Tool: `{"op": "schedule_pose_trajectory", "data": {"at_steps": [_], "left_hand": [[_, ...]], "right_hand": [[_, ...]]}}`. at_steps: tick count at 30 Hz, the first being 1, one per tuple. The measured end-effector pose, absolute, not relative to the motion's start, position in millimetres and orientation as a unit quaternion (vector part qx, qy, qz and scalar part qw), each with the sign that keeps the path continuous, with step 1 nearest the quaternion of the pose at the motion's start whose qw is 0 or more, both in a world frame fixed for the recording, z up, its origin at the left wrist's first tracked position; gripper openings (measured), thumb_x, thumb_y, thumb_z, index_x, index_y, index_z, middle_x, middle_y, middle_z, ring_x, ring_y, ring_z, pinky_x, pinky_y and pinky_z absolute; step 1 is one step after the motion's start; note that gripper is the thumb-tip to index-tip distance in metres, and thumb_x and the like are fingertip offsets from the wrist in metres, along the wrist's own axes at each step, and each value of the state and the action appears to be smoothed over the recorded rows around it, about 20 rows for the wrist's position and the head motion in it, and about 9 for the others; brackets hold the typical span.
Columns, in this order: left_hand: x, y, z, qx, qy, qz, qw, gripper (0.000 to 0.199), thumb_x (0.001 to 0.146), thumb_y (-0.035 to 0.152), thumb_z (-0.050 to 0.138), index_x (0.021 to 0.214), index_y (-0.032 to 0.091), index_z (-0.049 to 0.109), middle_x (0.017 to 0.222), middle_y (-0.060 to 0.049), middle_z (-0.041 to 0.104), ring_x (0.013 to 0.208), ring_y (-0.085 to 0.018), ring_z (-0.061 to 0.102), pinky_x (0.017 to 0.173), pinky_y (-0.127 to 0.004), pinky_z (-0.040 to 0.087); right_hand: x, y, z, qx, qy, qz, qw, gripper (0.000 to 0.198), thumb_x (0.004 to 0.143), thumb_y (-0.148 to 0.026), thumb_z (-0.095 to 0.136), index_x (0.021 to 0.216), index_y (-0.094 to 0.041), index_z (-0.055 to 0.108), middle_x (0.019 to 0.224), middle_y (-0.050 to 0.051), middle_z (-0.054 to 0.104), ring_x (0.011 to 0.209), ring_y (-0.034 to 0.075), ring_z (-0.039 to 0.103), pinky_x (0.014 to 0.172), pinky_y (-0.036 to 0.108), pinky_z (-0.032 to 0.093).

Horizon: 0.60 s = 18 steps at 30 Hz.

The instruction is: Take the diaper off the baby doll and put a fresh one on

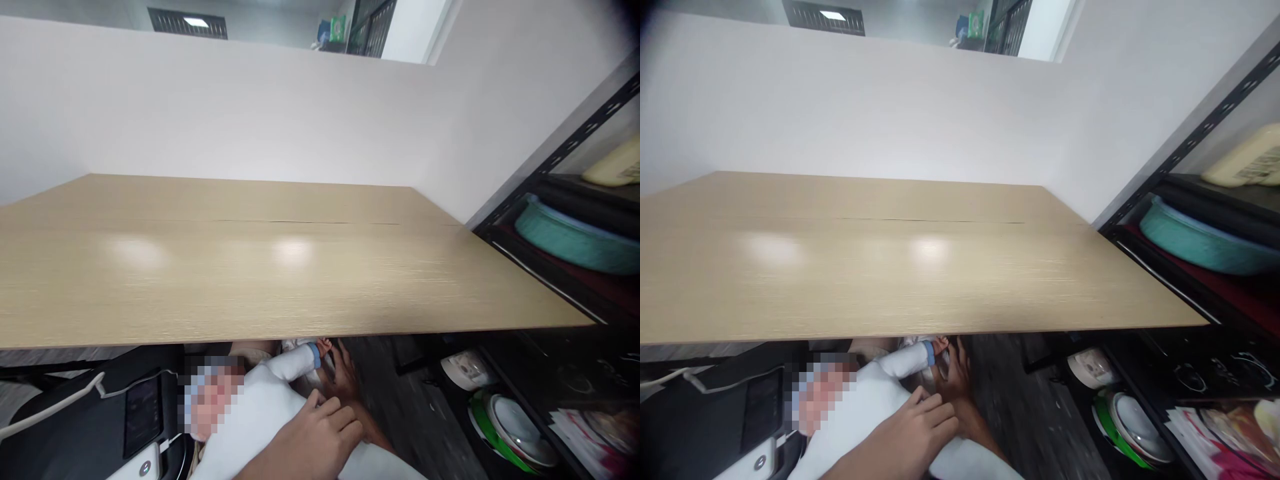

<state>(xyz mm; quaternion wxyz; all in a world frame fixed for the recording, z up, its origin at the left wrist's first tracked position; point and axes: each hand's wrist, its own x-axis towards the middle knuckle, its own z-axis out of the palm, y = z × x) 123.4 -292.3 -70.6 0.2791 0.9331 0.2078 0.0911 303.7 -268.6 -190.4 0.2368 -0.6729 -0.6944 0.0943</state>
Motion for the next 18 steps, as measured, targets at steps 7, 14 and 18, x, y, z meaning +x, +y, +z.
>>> {"op": "schedule_pose_trajectory", "data": {"at_steps": [7,14,18], "left_hand": [[117.6,-290.6,-39.4,0.924,0.177,0.093,0.325,0.032,0.108,0.046,0.062,0.138,0.044,0.073,0.120,-0.003,0.081,0.118,-0.031,0.071,0.107,-0.048,0.049],[104.1,-297.0,-27.8,0.909,0.233,0.111,0.328,0.027,0.112,0.047,0.058,0.127,0.045,0.079,0.115,-0.001,0.084,0.113,-0.028,0.073,0.109,-0.045,0.053],[26.3,-328.4,-37.2,0.847,0.387,0.146,0.334,0.033,0.108,0.051,0.056,0.100,0.032,0.082,0.075,-0.005,0.074,0.079,-0.025,0.073,0.084,-0.041,0.064]], "right_hand": [[307.1,-265.6,-133.9,-0.510,-0.827,0.146,0.187,0.055,0.104,-0.025,0.054,0.159,-0.025,0.055,0.163,0.015,0.060,0.155,0.032,0.054,0.132,0.056,0.042],[253.6,-227.2,-93.2,-0.462,-0.836,0.297,0.012,0.050,0.093,-0.031,0.072,0.141,-0.022,0.064,0.148,0.012,0.070,0.132,0.030,0.069,0.109,0.039,0.055],[247.9,-238.0,-55.5,-0.481,-0.826,0.291,0.040,0.026,0.101,-0.031,0.063,0.126,-0.024,0.067,0.137,0.010,0.074,0.111,0.026,0.075,0.090,0.034,0.052]]}}
